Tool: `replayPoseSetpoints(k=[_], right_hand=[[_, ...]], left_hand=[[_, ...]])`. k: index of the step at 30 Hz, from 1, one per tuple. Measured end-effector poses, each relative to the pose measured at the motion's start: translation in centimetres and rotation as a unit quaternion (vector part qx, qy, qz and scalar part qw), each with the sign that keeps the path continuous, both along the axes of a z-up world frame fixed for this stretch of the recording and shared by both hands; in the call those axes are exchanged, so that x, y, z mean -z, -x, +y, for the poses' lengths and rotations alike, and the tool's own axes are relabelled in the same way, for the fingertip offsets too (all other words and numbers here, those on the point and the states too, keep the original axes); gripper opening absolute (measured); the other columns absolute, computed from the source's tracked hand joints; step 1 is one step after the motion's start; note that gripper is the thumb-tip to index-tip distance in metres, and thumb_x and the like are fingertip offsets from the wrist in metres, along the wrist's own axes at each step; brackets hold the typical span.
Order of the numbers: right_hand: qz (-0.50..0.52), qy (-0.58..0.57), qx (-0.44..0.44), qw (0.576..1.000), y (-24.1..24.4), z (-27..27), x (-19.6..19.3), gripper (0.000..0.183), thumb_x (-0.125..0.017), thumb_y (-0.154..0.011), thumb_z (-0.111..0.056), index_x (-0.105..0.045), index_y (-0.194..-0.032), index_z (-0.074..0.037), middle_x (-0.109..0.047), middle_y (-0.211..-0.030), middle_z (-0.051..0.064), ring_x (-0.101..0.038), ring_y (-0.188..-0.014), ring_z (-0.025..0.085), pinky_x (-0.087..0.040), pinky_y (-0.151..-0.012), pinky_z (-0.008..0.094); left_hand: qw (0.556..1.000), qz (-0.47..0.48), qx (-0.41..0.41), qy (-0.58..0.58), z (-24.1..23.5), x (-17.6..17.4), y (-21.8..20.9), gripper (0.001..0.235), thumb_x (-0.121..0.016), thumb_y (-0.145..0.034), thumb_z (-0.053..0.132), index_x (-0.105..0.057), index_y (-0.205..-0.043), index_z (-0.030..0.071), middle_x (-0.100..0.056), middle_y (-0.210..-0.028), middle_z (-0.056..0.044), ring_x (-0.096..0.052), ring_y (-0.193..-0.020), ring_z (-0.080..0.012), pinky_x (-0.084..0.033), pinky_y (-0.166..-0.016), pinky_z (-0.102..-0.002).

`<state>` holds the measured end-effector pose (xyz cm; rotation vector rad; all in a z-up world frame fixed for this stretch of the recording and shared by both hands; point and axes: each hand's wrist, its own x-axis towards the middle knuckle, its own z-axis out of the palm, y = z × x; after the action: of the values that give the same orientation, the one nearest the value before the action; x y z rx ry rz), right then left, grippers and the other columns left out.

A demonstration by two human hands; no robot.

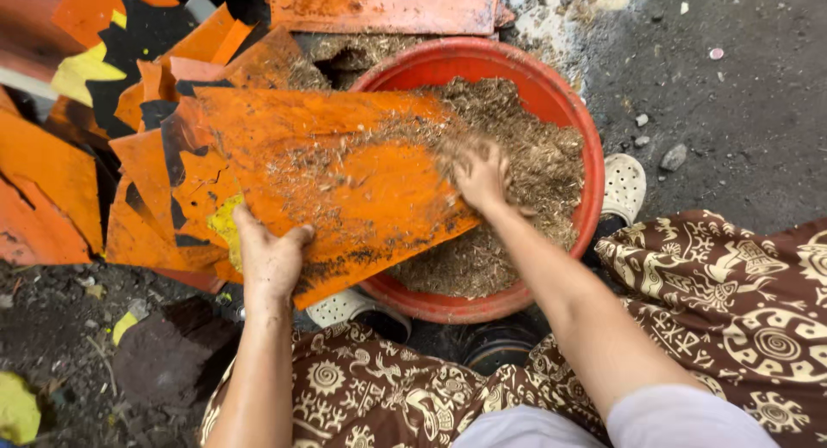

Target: The person scrubs orange rectangular tiles with a handful of fibrous material, repeatedly rubbing the surface and rinsing the material in a red basin. The person handles multiple tiles one at a time, turning them over and continuing to scrub both sides.

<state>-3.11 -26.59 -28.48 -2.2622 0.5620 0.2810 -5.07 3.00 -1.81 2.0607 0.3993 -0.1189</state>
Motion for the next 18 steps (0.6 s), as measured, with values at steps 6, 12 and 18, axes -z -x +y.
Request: replayPoseSetpoints(k=[6,12,18], right_hand=[[-0.074,-0.021,-0.088,0.993,-4.5,8.7,-8.5,0.047,-0.044,-0.102,-0.056,-0.058,-0.142,-0.036,-0.042,-0.155,0.009,-0.035,-0.138,0.037,-0.031,-0.111,0.065],[-0.175,-0.031,-0.196,0.964,1.6,14.3,-13.9,0.046,-0.049,-0.101,-0.050,-0.058,-0.144,-0.034,-0.040,-0.158,0.003,-0.031,-0.145,0.037,-0.024,-0.112,0.069],[-0.005,-0.016,-0.104,0.994,2.1,3.8,-6.3,0.041,-0.052,-0.103,-0.042,-0.057,-0.144,-0.036,-0.039,-0.160,-0.005,-0.029,-0.149,0.032,-0.021,-0.118,0.067]], left_hand=[[0.998,0.018,-0.032,0.053,-0.5,-1.1,-0.5,0.080,-0.067,-0.077,-0.009,-0.026,-0.144,-0.001,-0.050,-0.142,-0.022,-0.057,-0.128,-0.0303,-0.051,-0.103,-0.038],[0.993,0.038,-0.033,0.103,-0.4,-2.0,-1.6,0.082,-0.064,-0.074,-0.011,-0.024,-0.145,0.000,-0.051,-0.142,-0.021,-0.059,-0.128,-0.0313,-0.054,-0.102,-0.038],[0.999,-0.032,0.014,0.038,1.0,0.8,-0.7,0.083,-0.070,-0.078,-0.012,-0.022,-0.145,-0.004,-0.041,-0.147,-0.022,-0.047,-0.136,-0.0296,-0.042,-0.113,-0.038]])
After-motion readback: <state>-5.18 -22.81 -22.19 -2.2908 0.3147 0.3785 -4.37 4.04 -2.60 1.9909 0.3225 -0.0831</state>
